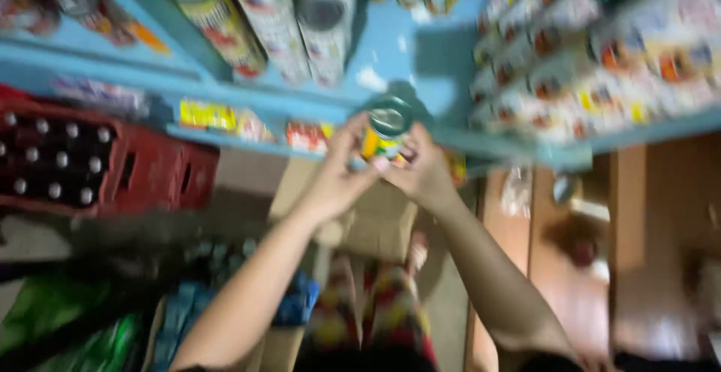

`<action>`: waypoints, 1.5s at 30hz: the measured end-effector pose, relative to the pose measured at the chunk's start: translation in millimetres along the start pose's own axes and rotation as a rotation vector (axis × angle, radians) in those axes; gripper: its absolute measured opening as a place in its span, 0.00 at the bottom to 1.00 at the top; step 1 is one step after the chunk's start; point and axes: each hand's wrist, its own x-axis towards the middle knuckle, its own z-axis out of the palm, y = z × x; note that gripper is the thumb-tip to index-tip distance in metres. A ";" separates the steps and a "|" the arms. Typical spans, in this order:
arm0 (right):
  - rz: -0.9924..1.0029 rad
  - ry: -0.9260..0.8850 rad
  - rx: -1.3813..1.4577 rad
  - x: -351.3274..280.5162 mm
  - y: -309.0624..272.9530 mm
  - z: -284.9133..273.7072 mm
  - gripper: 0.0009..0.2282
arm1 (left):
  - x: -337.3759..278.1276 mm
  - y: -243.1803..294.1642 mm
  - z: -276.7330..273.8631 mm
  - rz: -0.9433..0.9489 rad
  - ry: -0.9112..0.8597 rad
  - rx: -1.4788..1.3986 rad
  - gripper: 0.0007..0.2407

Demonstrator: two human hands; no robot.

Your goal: Cleaning canned goods with a cloth and organizing them on grocery store shelves.

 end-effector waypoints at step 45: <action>-0.575 0.848 -0.272 275.1 116.4 -87.6 0.26 | 281.2 -107.4 72.2 0.334 -0.236 -0.090 0.20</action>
